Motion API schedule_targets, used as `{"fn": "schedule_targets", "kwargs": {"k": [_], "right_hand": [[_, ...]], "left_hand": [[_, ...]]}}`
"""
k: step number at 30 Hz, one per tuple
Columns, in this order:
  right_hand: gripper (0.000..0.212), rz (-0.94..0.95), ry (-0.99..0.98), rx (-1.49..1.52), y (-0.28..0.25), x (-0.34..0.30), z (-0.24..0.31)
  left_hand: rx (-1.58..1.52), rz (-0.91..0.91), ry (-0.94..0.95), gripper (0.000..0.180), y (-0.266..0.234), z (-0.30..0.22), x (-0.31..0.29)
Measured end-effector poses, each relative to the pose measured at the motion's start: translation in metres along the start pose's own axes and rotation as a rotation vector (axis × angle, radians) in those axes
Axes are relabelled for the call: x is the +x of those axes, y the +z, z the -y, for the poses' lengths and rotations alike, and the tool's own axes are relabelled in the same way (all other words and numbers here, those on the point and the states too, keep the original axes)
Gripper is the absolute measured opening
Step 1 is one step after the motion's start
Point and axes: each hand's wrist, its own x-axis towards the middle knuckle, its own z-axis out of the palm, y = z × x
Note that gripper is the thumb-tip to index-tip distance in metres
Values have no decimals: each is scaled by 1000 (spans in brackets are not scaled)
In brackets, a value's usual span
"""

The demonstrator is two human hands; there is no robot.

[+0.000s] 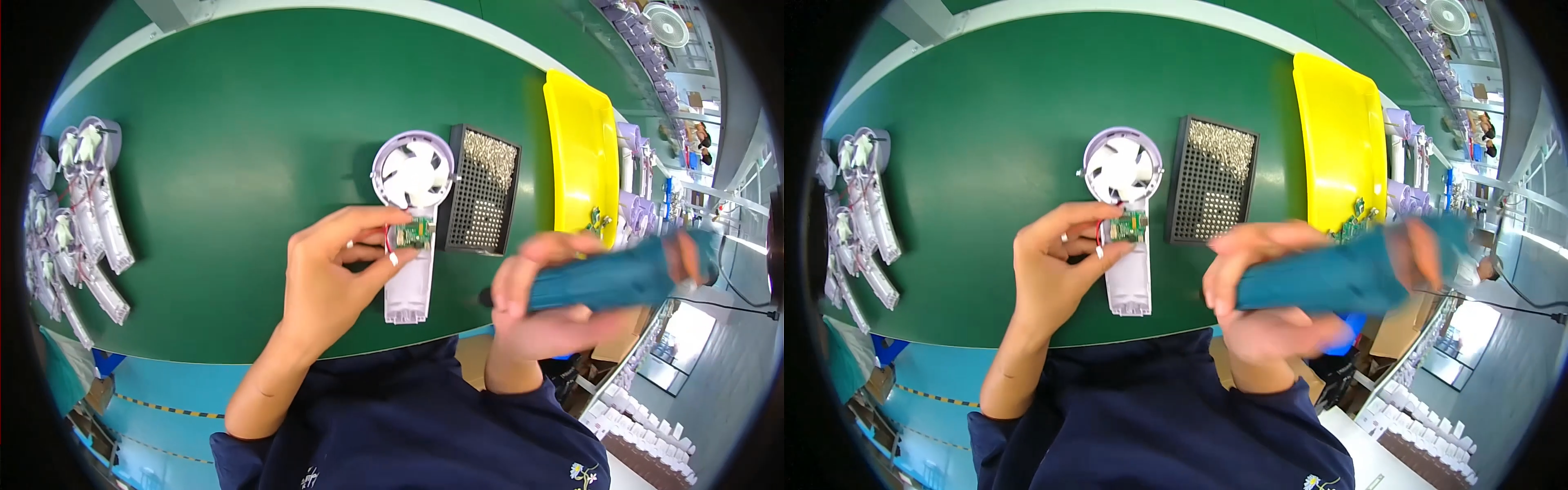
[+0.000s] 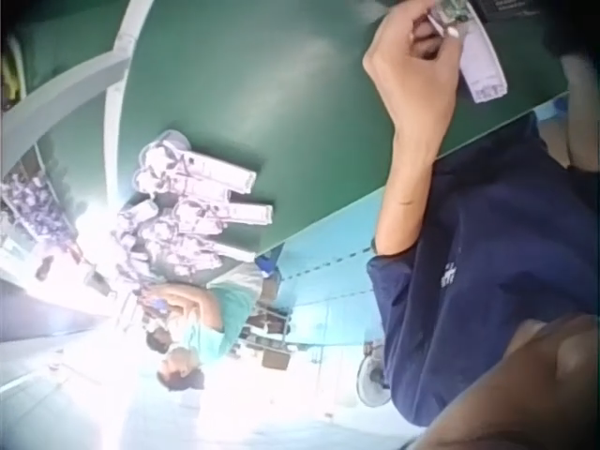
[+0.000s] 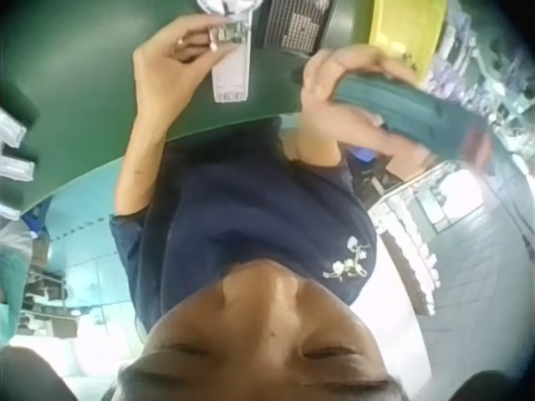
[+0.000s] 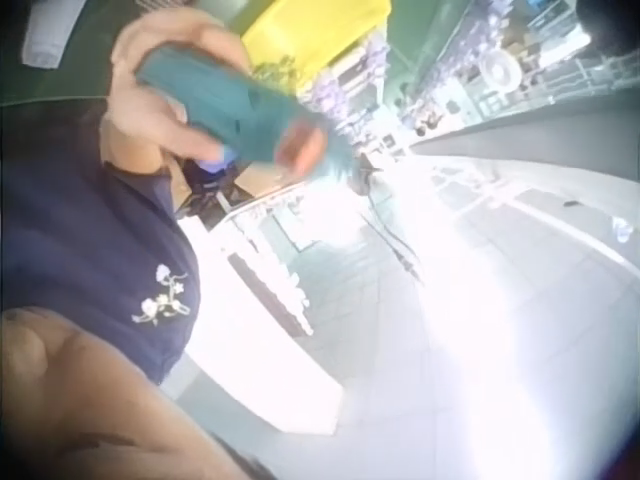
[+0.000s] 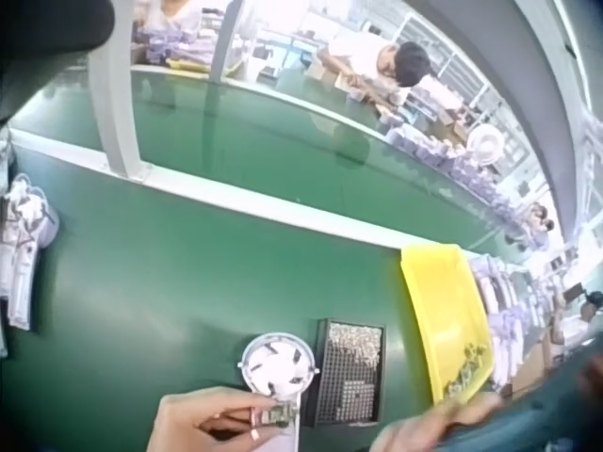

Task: The person assembles handheld mini fans by installing a PCB board into a fan housing, then securing it with screws using an electric screwdriver.

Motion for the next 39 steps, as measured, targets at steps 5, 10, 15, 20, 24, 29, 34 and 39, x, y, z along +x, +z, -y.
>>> {"fn": "schedule_targets", "kwargs": {"k": [5,10,15,20,24,29,34,39], "right_hand": [[45,-102,656,-334,7,-19,-6],[47,-66,688,-246,6,-23,-18],[47,-40,680,-135,1,-24,-26],[42,-42,662,-151,4,-22,-26],[39,-49,688,-95,-1,-24,-29],[33,-28,674,-131,2,-16,-26],[27,-9,630,-175,-12,22,-15],[25,-1,633,-60,-50,123,-15]], "left_hand": [[-76,-25,94,34,2,6,-9],[128,-27,210,37,-1,7,-6],[37,-39,197,35,0,10,-6],[30,-39,214,34,0,13,-5],[20,-52,207,34,1,13,-5],[6,-59,212,34,4,7,-3],[174,23,108,38,23,-29,31],[219,102,382,30,59,-29,158]]}}
